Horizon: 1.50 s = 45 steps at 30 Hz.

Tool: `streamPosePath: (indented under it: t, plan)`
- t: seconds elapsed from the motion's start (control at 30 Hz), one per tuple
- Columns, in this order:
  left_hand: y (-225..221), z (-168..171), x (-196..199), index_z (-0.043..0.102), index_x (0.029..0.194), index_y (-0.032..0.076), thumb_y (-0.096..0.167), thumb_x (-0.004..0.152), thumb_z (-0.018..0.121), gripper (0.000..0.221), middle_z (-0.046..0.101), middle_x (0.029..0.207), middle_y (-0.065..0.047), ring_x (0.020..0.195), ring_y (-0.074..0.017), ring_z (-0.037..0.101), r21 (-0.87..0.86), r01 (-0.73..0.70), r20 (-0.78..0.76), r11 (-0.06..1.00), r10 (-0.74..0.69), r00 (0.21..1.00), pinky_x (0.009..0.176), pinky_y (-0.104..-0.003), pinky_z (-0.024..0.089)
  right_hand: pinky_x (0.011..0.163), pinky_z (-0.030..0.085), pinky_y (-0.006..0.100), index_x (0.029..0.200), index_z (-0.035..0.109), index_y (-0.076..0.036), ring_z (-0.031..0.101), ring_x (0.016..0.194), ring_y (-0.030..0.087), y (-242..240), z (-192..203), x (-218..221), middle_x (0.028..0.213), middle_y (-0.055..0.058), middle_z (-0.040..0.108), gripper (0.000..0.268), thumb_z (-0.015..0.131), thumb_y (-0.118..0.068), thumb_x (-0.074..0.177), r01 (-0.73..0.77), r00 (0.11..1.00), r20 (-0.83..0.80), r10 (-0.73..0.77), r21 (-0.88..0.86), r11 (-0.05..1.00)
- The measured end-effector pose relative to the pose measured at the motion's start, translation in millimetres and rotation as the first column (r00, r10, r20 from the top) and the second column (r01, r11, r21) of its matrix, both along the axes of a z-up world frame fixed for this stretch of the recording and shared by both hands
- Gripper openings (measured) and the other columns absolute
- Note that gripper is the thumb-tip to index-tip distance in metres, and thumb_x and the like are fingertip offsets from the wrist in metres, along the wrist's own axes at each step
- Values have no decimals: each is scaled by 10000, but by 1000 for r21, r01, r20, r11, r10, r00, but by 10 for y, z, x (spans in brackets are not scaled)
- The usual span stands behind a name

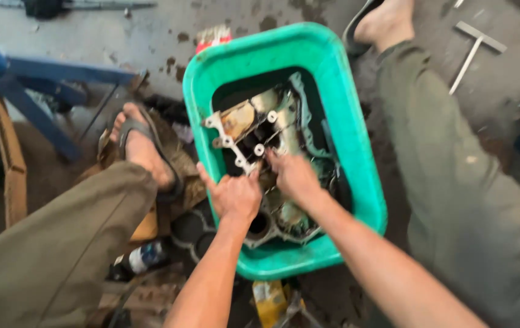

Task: Inspecting and cleaning internal engine components inside a green plastic basin.

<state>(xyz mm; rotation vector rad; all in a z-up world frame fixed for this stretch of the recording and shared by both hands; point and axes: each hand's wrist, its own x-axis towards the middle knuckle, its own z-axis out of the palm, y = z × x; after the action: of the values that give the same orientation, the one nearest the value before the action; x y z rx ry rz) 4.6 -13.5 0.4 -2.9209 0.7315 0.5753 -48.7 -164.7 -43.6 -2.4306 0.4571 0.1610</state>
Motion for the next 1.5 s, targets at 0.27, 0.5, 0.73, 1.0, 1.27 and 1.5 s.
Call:
streamPosePath:
  t: [0.27,0.5,0.73,1.0,1.27,1.5]
  plan:
    - [36,-27,-37,808,762,131,482,1082,266,721,750,695,-106,927,-278,719,57,18,36,998,-20,999,1190,-662,-56,815,562,484,1048,818,-159,710,891,397,-436,240,-159,953,207,741,221,698,-151,862,49,986,-163,-46,15,999]
    - [5,-68,-56,810,743,130,459,1081,275,713,739,675,-80,916,-279,713,42,9,11,999,-9,1000,1207,-658,-58,768,585,419,1102,783,-147,780,836,312,-401,423,-58,933,144,774,234,656,-191,911,310,939,-239,-246,288,906]
    - [13,-59,-38,817,765,129,454,1084,291,695,741,703,-93,896,-281,719,32,-4,19,999,4,1000,1213,-660,-56,804,584,368,973,807,-79,763,878,267,-274,228,-63,926,137,790,228,831,-181,771,128,992,4,-130,145,981]
    - [-3,8,-17,820,790,125,450,1071,303,672,752,733,-93,919,-285,714,34,-16,-7,999,16,1000,1218,-644,-62,741,602,349,953,786,-68,791,813,252,-80,-86,89,865,128,782,155,789,-182,848,283,928,143,-343,325,902]
    - [-6,-33,-29,823,786,100,455,1079,296,700,755,737,-103,928,-281,710,36,-30,-10,999,30,999,1215,-650,-62,634,565,329,938,743,-24,738,703,198,-87,-240,-58,815,117,767,173,784,-178,870,306,913,151,-378,357,882]
    - [-11,4,-33,816,794,83,462,1077,279,716,752,742,-98,932,-289,706,45,-46,-74,998,49,996,1229,-637,-73,605,481,286,1085,772,-49,605,675,118,-210,-440,-105,830,58,742,148,710,-158,1008,394,876,-30,-482,623,676]
